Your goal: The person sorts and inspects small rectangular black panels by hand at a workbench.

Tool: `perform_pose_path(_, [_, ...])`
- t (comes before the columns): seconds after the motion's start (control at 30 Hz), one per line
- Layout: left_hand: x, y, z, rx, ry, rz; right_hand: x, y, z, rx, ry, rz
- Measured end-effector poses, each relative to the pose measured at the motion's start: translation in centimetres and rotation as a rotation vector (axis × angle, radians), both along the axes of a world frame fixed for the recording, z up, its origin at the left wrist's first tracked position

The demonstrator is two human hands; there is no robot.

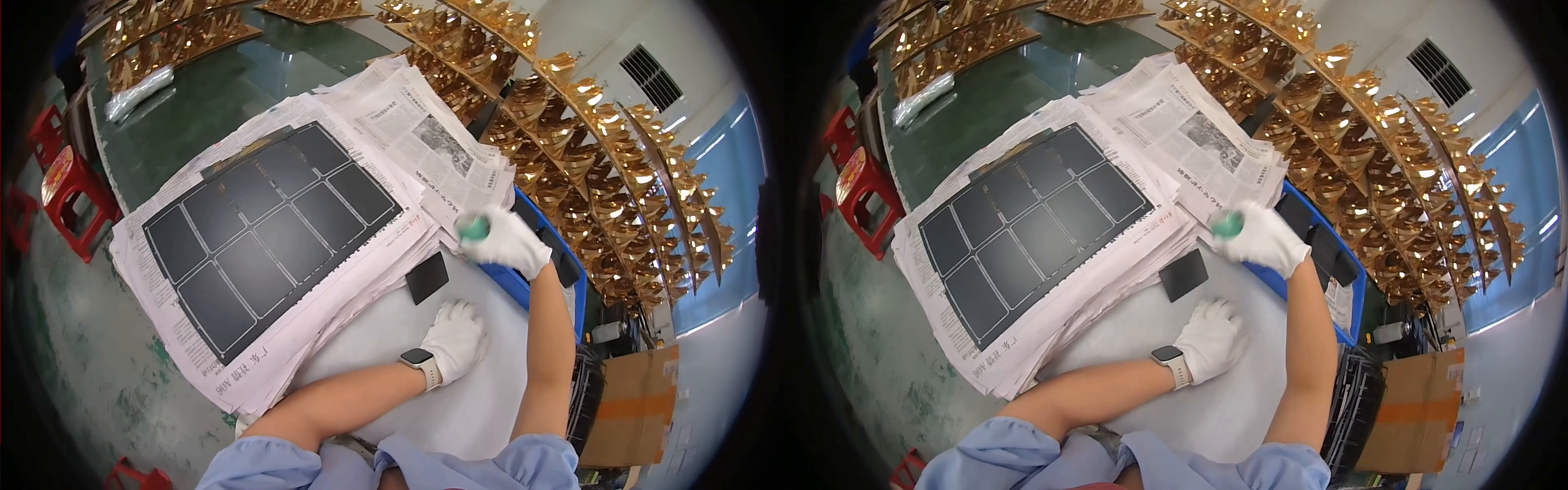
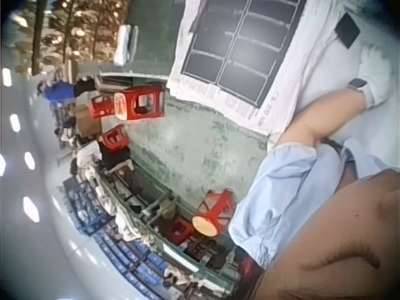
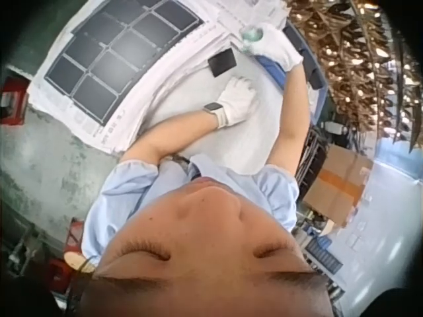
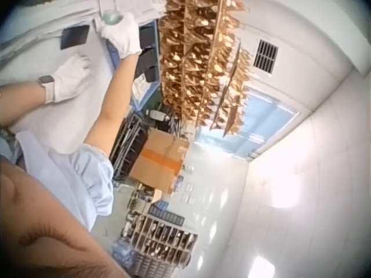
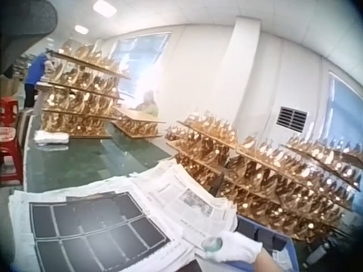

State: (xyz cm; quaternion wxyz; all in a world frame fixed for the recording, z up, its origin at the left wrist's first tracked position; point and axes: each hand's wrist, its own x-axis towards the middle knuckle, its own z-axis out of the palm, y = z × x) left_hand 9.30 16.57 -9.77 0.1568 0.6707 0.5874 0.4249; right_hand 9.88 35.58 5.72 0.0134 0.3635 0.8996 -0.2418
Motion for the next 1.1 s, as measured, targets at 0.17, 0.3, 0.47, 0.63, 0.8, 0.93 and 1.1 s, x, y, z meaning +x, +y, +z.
perform_pose_path(0.17, [1.0, 0.3, -0.3, 0.04, -0.03, -0.015, -2.3, 5.2, -4.5, 0.603, -0.056, -0.326])
perform_pose_path(0.3, [1.4, 0.8, -0.8, 0.027, 0.011, -0.063, -3.0, 6.8, -6.7, 0.593, -0.231, -0.317])
perform_pose_path(0.47, [-0.2, -0.5, -0.2, 0.049, -0.046, -0.008, -9.4, -4.8, -4.4, 0.06, 0.193, -0.066])
perform_pose_path(0.63, [1.4, 1.0, -2.1, 0.084, -0.03, 0.029, -12.8, -7.6, -2.7, 0.102, 0.17, -0.023])
perform_pose_path(0.8, [1.6, 1.0, -2.5, 0.077, 0.168, 0.019, -13.3, -6.1, -2.8, 0.13, 0.051, -0.019])
perform_pose_path(0.93, [0.7, 0.4, -1.9, 0.111, 0.036, -0.017, -13.3, -6.0, -3.2, 0.077, 0.056, -0.044])
perform_pose_path(1.1, [0.9, 0.4, -1.6, 0.025, 0.064, -0.041, -12.5, -4.4, -3.3, -0.323, 0.244, -0.361])
